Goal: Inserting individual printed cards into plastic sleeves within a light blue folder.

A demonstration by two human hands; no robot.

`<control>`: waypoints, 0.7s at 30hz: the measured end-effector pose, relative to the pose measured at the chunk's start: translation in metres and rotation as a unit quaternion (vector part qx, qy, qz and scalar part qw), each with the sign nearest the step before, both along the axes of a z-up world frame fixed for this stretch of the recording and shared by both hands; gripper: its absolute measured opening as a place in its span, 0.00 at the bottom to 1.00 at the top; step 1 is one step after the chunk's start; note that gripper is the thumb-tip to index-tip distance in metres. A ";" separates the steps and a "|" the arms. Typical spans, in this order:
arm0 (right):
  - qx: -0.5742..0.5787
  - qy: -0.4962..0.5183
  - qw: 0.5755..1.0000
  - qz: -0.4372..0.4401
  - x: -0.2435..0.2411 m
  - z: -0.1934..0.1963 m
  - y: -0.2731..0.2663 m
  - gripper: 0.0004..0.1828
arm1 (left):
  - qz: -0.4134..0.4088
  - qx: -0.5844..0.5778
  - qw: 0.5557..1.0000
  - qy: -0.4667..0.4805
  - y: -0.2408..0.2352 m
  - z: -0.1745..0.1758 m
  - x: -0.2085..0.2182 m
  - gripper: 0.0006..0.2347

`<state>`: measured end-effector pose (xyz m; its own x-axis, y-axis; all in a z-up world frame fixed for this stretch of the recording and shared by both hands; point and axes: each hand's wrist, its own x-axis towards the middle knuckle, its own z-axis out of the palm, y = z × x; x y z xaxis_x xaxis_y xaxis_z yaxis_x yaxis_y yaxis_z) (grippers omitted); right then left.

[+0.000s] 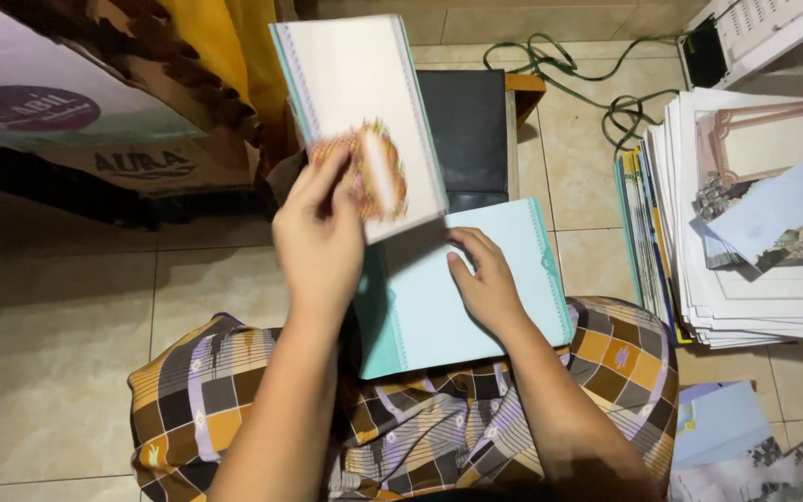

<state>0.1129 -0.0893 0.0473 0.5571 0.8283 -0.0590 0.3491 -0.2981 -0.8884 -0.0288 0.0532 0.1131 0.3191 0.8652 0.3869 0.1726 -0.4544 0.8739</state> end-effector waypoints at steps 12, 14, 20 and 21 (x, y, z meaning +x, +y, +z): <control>-0.016 -0.076 0.995 0.056 0.002 -0.006 -0.005 0.17 | 0.056 0.105 0.982 0.150 0.049 -0.093 0.064 0.19; -0.012 -0.088 0.994 0.061 0.006 -0.010 -0.004 0.16 | -0.010 0.110 0.974 0.197 0.002 -0.092 0.062 0.17; -0.006 -0.078 0.994 0.075 0.020 0.000 -0.022 0.18 | -0.109 0.153 0.919 0.348 -0.053 -0.119 0.059 0.18; -0.006 -0.085 0.993 0.085 0.027 0.004 -0.031 0.21 | -0.104 0.176 0.909 0.363 -0.054 -0.118 0.058 0.19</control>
